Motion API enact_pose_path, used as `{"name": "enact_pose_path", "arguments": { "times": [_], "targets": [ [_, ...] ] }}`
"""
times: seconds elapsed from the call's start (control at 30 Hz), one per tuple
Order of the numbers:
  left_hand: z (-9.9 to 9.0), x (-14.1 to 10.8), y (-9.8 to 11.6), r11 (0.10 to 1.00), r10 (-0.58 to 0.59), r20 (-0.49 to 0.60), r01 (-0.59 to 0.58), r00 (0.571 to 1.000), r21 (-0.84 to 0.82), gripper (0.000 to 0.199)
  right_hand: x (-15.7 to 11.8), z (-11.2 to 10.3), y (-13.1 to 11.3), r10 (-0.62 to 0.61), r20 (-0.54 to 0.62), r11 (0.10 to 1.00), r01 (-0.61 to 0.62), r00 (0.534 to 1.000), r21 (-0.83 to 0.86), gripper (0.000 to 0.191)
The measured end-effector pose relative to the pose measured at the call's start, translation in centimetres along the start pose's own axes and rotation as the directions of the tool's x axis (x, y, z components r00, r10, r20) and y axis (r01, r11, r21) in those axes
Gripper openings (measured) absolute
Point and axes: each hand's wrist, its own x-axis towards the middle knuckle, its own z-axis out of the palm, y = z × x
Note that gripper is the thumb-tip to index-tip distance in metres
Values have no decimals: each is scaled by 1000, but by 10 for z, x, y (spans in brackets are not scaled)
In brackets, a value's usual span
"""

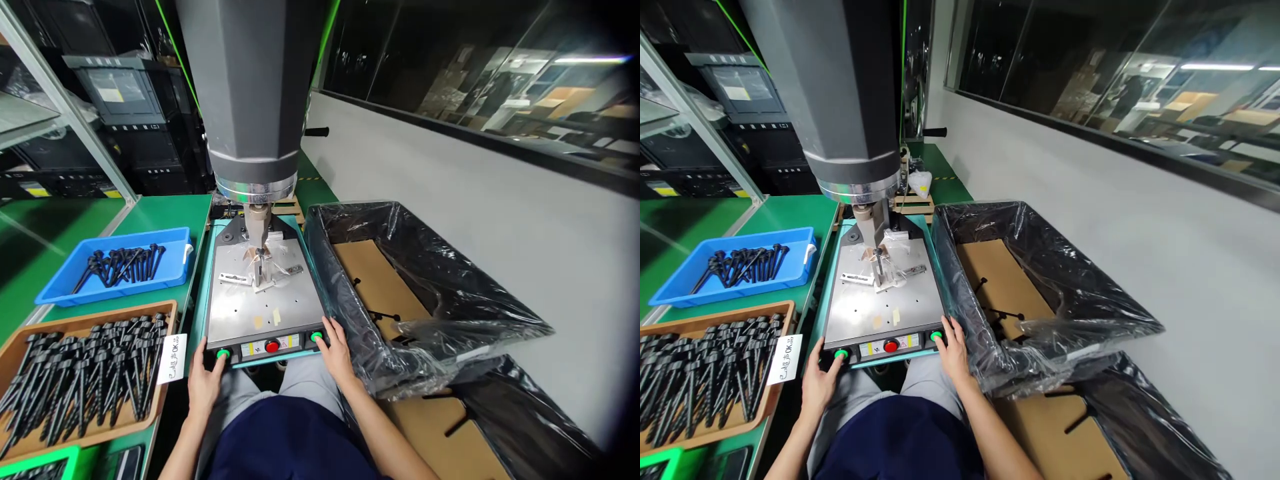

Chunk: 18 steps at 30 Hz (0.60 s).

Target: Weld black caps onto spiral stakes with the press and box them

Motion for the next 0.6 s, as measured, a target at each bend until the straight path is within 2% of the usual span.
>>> {"name": "enact_pose_path", "arguments": {
  "times": [0.13, 0.23, 0.33, 0.43, 0.5, 0.53, 0.6],
  "targets": [
    [-4, 8, -14, 990, 66, -12, -64, 998, 128, 60, 2, 5, 10, -54, -22, 997, 53, 998, -50, 52],
    [-6, 9, -12, 983, 101, -1, -100, 995, 151, 59, 2, 6, 13, -78, -37, 995, 75, 996, -72, 52],
    [-6, 2, 3, 977, 141, -31, -133, 990, 169, 59, -1, 3, 12, -52, 9, 998, 53, 999, -43, 52],
    [0, -9, 27, 960, 256, -90, -242, 963, 139, 53, 0, 0, 0, 19, 8, 1000, -19, 1000, -11, 52],
    [10, -13, 43, 957, 283, -24, -281, 959, 78, 40, 6, -2, -16, 50, -68, 999, -51, 996, -4, 51],
    [17, -12, 49, 965, 260, 34, -261, 965, 35, 33, 11, -3, -26, 46, -112, 999, -46, 993, 2, 49],
    [36, -7, 60, 987, 153, 159, -144, 975, -70, 29, 23, -1, -49, 8, -177, 999, -1, 984, 41, 44]
  ]
}}
